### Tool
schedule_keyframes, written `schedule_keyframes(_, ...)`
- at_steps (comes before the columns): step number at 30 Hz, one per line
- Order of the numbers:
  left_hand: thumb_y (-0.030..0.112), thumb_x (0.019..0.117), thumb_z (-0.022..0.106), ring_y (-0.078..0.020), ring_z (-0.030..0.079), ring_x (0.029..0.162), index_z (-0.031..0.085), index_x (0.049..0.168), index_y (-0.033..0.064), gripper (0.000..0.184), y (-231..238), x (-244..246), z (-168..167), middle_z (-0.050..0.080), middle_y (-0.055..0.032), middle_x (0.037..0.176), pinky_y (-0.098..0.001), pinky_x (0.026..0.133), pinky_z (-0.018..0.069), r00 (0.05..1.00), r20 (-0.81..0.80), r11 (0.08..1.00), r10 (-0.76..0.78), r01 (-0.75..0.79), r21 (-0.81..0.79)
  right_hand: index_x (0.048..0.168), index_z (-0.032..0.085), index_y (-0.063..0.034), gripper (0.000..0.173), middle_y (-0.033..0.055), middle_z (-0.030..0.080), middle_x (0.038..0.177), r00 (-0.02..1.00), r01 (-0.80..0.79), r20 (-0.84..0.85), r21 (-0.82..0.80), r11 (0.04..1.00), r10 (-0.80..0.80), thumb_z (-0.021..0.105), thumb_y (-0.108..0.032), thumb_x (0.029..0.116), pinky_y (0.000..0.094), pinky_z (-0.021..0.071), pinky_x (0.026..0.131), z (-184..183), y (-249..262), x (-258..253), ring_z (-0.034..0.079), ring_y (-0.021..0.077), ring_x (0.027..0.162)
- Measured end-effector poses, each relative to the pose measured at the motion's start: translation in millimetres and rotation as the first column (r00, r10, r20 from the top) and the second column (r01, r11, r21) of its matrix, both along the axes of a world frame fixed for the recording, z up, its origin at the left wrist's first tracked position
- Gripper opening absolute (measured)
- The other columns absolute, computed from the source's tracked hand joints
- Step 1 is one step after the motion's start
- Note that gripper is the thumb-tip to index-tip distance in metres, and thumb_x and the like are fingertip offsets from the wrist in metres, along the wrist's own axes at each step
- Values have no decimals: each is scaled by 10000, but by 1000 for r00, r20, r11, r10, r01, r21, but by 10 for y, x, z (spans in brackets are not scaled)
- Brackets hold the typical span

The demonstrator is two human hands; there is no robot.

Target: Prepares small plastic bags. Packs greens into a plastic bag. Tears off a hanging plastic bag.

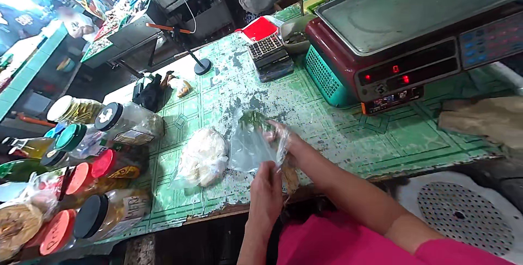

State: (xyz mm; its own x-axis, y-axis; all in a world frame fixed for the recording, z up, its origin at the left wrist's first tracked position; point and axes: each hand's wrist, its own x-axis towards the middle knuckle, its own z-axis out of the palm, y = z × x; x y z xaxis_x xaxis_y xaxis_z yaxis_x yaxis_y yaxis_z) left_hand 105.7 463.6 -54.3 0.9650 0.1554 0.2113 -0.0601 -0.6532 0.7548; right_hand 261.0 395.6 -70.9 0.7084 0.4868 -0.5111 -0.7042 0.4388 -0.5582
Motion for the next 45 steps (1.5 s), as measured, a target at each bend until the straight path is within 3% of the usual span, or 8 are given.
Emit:
schedule_keyframes(10, 160, 971, 623, -32, 630, 717, 565, 1102, -83, 282, -166, -40, -302, 638, -48, 821, -203, 699, 550, 987, -75, 942, 139, -155, -298, 1427, 455, 139, 424, 314, 489, 1468, 767, -189, 314, -723, 665, 560, 402, -133, 1105, 439, 348, 1181, -143, 248, -39, 466, 357, 1399)
schedule_keyframes(16, 19, 867, 691, -212, 598, 669, 593, 1156, -86, 322, -3, 93, -330, 614, -130, 783, -389, 649, 522, 855, -311, 903, 414, -430, 19, 1410, 506, 105, 452, 290, 501, 1471, 352, -380, 242, -846, 374, 904, 502, -207, 1082, 492, 335, 1182, 7, 74, 69, 463, 367, 1402)
schedule_keyframes(18, 47, 905, 678, -130, 513, 601, 612, 1063, -71, 209, 180, 108, -312, 550, -64, 723, -309, 591, 463, 863, -260, 888, 432, -458, -43, 1444, 484, 96, 477, 306, 472, 1499, 199, -351, 195, -901, 256, 960, 456, -234, 1100, 553, 314, 1185, 52, 33, 157, 430, 414, 1428)
schedule_keyframes(22, 262, 962, 708, -142, 569, 635, 618, 1088, -52, 351, 229, 213, -298, 602, -81, 775, -328, 625, 508, 903, -371, 955, 218, -276, -109, 1442, 503, 21, 472, 280, 523, 1432, 451, -373, 60, -894, 249, 890, 422, -307, 1112, 574, 435, 1055, 254, 154, 200, 531, 400, 1311)
schedule_keyframes(25, 315, 960, 724, -285, 688, 965, 515, 1284, -107, 572, 224, 378, -385, 647, -236, 1145, -436, 878, 569, 867, -453, 932, 208, -316, -176, 1426, 498, 84, 427, 312, 501, 1458, 96, -196, -32, -981, -13, 995, 399, -181, 1106, 609, 367, 1119, 468, 379, 129, 468, 442, 1386)
schedule_keyframes(29, 165, 947, 734, -213, 647, 834, 375, 1348, -88, 595, 313, 508, -597, 602, -205, 1047, -364, 723, 566, 883, -414, 732, 221, -431, -528, 1347, 536, 136, 375, 340, 525, 1409, -58, -68, -110, -991, -114, 992, 512, -86, 1046, 634, 372, 1099, 464, 566, 52, 487, 483, 1348)
schedule_keyframes(41, 8, 958, 602, -348, 633, 1024, 517, 1262, -113, 338, 975, 650, -780, 626, -280, 1123, -482, 899, 518, 826, -300, 794, 477, -551, -255, 1392, 544, 73, 448, 290, 563, 1405, -233, -44, 115, -993, 108, 966, 489, -251, 1087, 580, 382, 1127, -33, -196, -914, 510, 459, 1344)
schedule_keyframes(45, 28, 964, 600, -437, 589, 1152, 597, 1162, -154, 269, 995, 637, -1009, 610, -342, 1179, -502, 1023, 462, 875, -154, 879, 459, -473, -61, 1309, 661, 17, 399, 205, 562, 1476, -196, 314, 399, -840, 443, 896, 651, -206, 978, 626, 363, 1133, 86, -222, -1367, 480, 454, 1397)
